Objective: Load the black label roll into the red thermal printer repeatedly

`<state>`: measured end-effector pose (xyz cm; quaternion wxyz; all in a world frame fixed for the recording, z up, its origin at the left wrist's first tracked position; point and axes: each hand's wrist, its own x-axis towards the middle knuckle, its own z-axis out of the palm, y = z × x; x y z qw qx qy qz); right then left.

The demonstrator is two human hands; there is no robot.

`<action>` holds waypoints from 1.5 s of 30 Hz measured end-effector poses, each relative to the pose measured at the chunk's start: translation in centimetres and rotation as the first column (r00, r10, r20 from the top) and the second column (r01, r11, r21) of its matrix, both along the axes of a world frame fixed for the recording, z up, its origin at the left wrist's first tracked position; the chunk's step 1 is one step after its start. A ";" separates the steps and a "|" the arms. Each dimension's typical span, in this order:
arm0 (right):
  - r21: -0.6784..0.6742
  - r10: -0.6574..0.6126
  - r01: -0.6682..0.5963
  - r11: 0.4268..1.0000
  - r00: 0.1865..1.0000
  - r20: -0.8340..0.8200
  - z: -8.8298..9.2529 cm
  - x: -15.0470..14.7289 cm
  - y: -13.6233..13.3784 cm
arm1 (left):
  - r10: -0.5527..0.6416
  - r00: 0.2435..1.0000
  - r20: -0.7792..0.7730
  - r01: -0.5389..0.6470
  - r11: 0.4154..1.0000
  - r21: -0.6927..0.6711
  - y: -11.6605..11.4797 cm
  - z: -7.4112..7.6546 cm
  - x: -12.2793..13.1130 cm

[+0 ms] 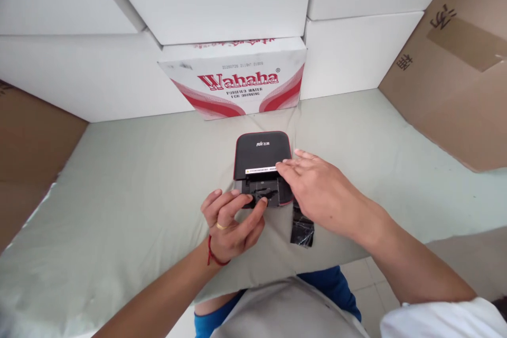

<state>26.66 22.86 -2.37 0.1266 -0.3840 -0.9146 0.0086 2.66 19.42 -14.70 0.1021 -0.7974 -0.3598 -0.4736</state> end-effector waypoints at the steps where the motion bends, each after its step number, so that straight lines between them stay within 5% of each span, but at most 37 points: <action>1: 0.025 0.004 -0.005 1.000 0.999 0.052 0.1 -0.4 -0.2 | 0.005 1.000 0.004 -0.005 1.000 -0.006 0.0 -0.2 0.0; 6: -0.027 -0.016 0.023 0.999 0.974 0.228 1.8 -2.9 0.0 | -0.020 1.000 0.005 0.020 0.999 0.029 -0.1 0.5 0.3; 10: -0.120 -0.076 0.104 0.987 0.973 0.220 1.9 -2.8 0.5 | -0.076 0.969 0.234 0.132 0.963 -0.233 0.9 2.0 -0.7; 13: -0.058 -0.155 0.158 0.986 0.986 0.056 0.5 -1.4 0.3 | 0.059 0.847 0.529 0.286 0.787 -0.547 3.1 2.8 -2.3; 15: -0.010 -0.145 0.145 0.989 0.982 -0.118 -0.6 -0.7 -0.3 | 0.111 0.767 0.632 0.437 0.632 -0.641 5.0 3.1 -3.4; 18: 0.025 -0.027 0.038 0.999 0.939 -0.343 -1.9 -0.4 -1.5 | 0.082 0.700 0.709 0.605 0.458 -0.651 7.3 3.2 -4.1; 22: 0.046 0.072 -0.058 0.997 0.897 -0.437 -3.2 -0.5 -3.1 | 0.007 0.573 0.819 0.769 0.341 -0.541 8.1 2.6 -3.5; 31: 0.052 0.076 -0.058 0.997 0.872 -0.483 -4.4 -0.6 -4.6 | 0.085 0.502 0.861 0.799 0.336 -0.499 7.1 0.0 -2.3; 37: 0.061 0.066 -0.042 0.997 0.871 -0.487 -3.7 -0.8 -4.4 | 0.042 0.491 0.870 0.832 0.274 -0.483 6.5 -0.5 -1.8; 42: -0.215 -0.149 0.054 0.975 0.878 -0.455 -0.6 -1.6 -1.2 | 0.003 0.529 0.849 0.811 0.295 -0.506 6.6 -0.7 -1.5; 45: -0.350 -0.281 0.216 0.912 0.948 -0.148 1.1 -3.5 2.3 | 0.013 0.511 0.860 0.816 0.306 -0.489 6.8 -0.9 -1.5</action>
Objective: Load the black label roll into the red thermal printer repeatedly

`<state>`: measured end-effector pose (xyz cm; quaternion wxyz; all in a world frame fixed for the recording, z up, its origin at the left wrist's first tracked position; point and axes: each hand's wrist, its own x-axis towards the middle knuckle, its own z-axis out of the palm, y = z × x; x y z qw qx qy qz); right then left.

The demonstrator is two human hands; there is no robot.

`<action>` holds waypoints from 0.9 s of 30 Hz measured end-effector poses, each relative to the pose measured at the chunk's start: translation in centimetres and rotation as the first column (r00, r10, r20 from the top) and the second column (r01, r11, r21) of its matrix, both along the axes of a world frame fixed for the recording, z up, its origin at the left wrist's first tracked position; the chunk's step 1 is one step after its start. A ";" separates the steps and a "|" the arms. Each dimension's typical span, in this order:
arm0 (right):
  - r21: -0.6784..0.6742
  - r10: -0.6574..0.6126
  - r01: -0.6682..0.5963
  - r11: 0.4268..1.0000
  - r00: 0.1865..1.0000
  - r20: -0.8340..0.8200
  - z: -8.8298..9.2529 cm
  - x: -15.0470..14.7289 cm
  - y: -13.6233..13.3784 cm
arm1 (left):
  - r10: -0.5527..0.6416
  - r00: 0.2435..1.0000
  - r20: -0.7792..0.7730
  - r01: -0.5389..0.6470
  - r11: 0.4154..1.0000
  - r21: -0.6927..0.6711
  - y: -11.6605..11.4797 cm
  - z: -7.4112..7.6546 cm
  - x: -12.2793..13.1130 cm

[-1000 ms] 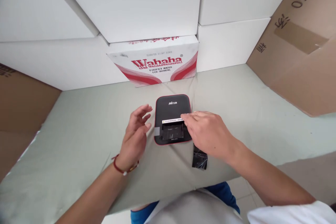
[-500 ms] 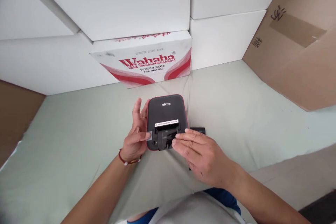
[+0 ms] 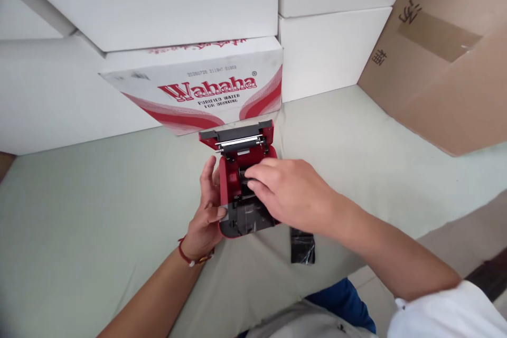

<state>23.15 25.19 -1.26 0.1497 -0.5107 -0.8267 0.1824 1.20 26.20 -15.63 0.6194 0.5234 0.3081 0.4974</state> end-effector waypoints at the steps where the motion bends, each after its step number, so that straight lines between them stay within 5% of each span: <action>1: -0.049 -0.010 0.017 0.999 0.989 0.145 0.3 -0.8 1.2 | 0.006 1.000 0.009 -0.006 1.000 -0.003 0.0 -0.1 0.0; 5: -0.212 0.054 0.073 0.975 0.841 0.538 0.5 -4.2 4.9 | 0.001 0.999 0.035 0.000 1.000 -0.029 0.1 -0.3 -0.1; 10: -0.194 0.041 0.086 0.977 0.820 0.571 0.7 -5.4 4.4 | -0.005 0.999 0.033 0.005 1.000 0.005 0.2 -0.5 -0.1; 13: -0.057 -0.053 0.082 0.995 0.915 0.401 2.5 -2.4 1.3 | -0.017 0.998 0.060 0.017 1.000 0.005 0.3 -0.7 0.0; 17: 0.026 -0.120 0.118 0.993 0.986 0.119 4.2 6.3 -2.4 | -0.004 0.989 0.150 0.008 1.000 -0.026 0.4 -0.8 0.3; 22: -0.249 -0.185 0.270 0.930 0.930 0.317 -0.9 14.3 -3.3 | -0.009 0.973 0.232 0.032 0.995 -0.095 0.5 -0.5 0.6; 27: -0.134 -0.321 0.354 0.925 0.921 0.219 -4.9 12.4 -4.1 | 0.007 0.971 0.240 0.019 0.994 -0.106 0.6 -0.4 0.6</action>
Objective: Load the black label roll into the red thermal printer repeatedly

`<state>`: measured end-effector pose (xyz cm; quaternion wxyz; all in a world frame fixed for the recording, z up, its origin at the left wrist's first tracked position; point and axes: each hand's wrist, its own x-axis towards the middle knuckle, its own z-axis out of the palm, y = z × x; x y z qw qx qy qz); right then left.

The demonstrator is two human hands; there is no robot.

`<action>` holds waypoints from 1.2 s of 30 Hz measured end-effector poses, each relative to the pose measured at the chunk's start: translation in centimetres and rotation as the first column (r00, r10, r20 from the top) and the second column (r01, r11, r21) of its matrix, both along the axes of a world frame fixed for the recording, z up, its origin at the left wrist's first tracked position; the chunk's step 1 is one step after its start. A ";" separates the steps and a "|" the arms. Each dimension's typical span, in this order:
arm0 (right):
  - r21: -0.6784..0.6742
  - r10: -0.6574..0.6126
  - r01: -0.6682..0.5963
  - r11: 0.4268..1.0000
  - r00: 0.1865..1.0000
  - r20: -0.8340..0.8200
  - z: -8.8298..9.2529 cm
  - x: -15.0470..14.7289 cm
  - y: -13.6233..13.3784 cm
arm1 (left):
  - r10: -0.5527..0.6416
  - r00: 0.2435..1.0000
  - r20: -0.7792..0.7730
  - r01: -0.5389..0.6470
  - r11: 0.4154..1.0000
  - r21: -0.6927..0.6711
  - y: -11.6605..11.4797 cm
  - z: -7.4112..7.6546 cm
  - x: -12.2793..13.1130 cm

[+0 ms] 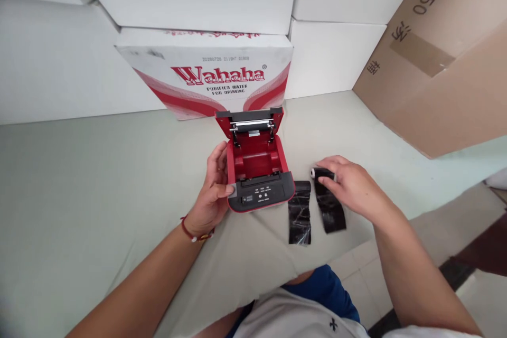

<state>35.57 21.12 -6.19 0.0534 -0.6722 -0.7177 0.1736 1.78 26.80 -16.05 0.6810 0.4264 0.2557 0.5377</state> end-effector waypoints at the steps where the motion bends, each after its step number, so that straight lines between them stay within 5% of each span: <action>1: 0.054 0.011 -0.008 0.999 0.998 -0.056 -0.1 -0.9 -0.2 | 0.001 1.000 -0.004 -0.001 1.000 0.001 0.0 -0.1 0.0; 5: 0.083 0.180 -0.168 0.982 0.971 -0.159 -0.8 -4.1 -0.5 | -0.007 1.000 0.000 0.007 1.000 0.018 0.0 -0.3 -0.1; 10: -0.113 0.198 -0.193 0.975 0.980 0.034 -1.3 -6.5 -0.3 | 0.028 0.999 0.016 -0.028 1.000 -0.007 -0.1 0.1 0.0; 12: -0.147 0.253 -0.252 0.956 0.967 -0.015 0.7 -5.9 -0.7 | 0.052 0.998 0.022 -0.052 0.998 -0.019 -0.2 0.2 0.2; 15: -0.094 0.373 -0.407 0.909 0.893 -0.251 5.9 -3.6 -1.4 | 0.118 0.993 -0.013 -0.119 0.993 -0.028 -0.2 -0.1 0.6; 18: 0.004 0.400 -0.415 0.910 0.873 -0.279 10.5 -3.0 -0.9 | 0.305 0.936 -0.175 -0.306 0.952 0.023 -0.3 -0.6 0.8; 22: 0.063 0.311 -0.304 0.950 0.929 -0.200 10.4 -7.4 2.3 | 0.679 0.636 -0.366 -0.521 0.728 0.445 -1.4 -0.3 0.6; 25: 0.020 0.177 -0.176 0.984 0.981 -0.075 7.6 -12.1 5.1 | 0.816 0.510 -0.272 -0.368 0.493 0.788 -3.1 0.7 0.6; 29: 0.008 0.201 -0.206 0.978 0.962 0.184 5.3 -15.6 7.0 | 0.866 0.476 -0.153 -0.095 0.224 0.970 -5.1 1.9 1.6; 31: -0.017 0.205 -0.208 0.978 0.944 0.257 4.9 -16.2 7.4 | 0.881 0.449 -0.148 -0.014 0.173 0.985 -5.6 2.4 2.0; 36: -0.030 0.215 -0.216 0.976 0.933 0.289 4.1 -16.9 8.5 | 0.890 0.412 -0.195 0.081 0.177 0.981 -5.6 3.1 2.0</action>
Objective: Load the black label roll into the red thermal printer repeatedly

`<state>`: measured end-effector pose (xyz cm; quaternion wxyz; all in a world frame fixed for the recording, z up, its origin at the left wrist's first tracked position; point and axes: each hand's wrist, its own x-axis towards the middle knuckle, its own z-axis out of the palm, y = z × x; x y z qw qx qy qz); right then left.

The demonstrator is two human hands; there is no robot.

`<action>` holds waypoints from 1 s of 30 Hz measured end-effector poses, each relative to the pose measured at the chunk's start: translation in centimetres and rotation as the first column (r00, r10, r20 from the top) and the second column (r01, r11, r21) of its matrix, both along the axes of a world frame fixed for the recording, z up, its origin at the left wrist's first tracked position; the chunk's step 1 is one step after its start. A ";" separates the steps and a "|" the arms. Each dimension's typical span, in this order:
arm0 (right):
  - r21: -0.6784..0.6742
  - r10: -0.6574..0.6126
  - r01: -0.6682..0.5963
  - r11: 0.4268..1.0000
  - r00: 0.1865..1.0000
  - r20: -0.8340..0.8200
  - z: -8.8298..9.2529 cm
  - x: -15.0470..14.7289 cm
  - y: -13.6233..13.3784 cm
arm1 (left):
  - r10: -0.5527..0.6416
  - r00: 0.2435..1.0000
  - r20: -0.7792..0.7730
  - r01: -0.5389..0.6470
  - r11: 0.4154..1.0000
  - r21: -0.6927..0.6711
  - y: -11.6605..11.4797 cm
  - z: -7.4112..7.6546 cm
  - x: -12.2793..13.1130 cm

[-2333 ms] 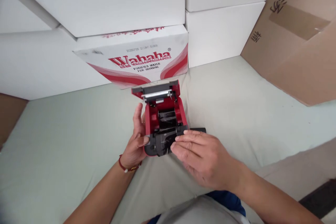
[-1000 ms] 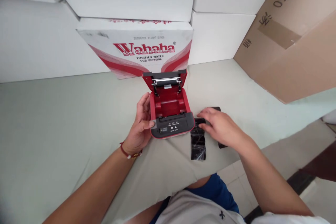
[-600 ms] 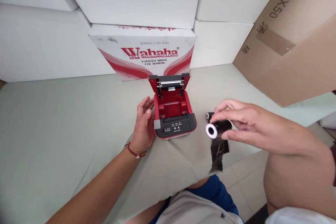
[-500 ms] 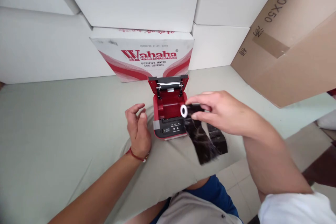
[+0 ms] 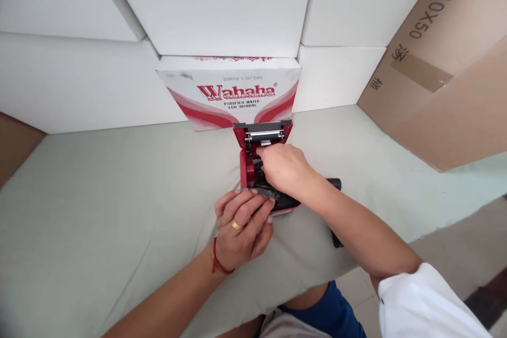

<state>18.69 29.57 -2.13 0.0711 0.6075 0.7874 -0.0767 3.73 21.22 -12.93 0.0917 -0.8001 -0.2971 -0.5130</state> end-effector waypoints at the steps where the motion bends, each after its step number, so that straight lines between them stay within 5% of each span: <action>1: -0.001 0.001 -0.001 1.000 1.000 0.000 -0.3 -0.1 0.2 | 0.005 1.000 -0.013 -0.005 1.000 0.004 0.0 0.1 -0.1; 5: 0.009 0.022 -0.022 1.000 1.000 -0.010 -0.5 0.2 -0.3 | 0.008 0.995 -0.097 -0.006 1.000 0.026 -0.3 0.2 -0.1; 9: 0.113 0.106 -0.067 0.991 0.915 -0.390 1.5 2.8 -2.2 | -0.006 0.992 -0.128 0.009 1.000 0.024 -0.5 0.1 -0.1; 11: 0.351 0.144 0.064 0.934 0.834 -0.533 2.4 4.6 -2.3 | -0.019 0.991 -0.131 0.022 1.000 0.020 -0.6 0.1 -0.2; 14: 0.596 0.197 0.148 0.789 0.858 -0.474 2.7 6.7 -0.6 | -0.021 0.991 -0.135 0.021 1.000 0.005 -0.7 0.0 -0.3; 20: 0.369 0.283 -0.125 0.921 0.866 -0.412 2.3 7.8 0.4 | 0.031 0.988 -0.151 -0.024 0.999 0.045 -0.8 0.2 -0.2; 30: 0.278 0.488 -0.457 0.845 0.871 -0.049 2.2 7.7 -5.3 | 0.042 0.985 -0.169 -0.032 0.998 0.060 -0.8 0.4 -0.4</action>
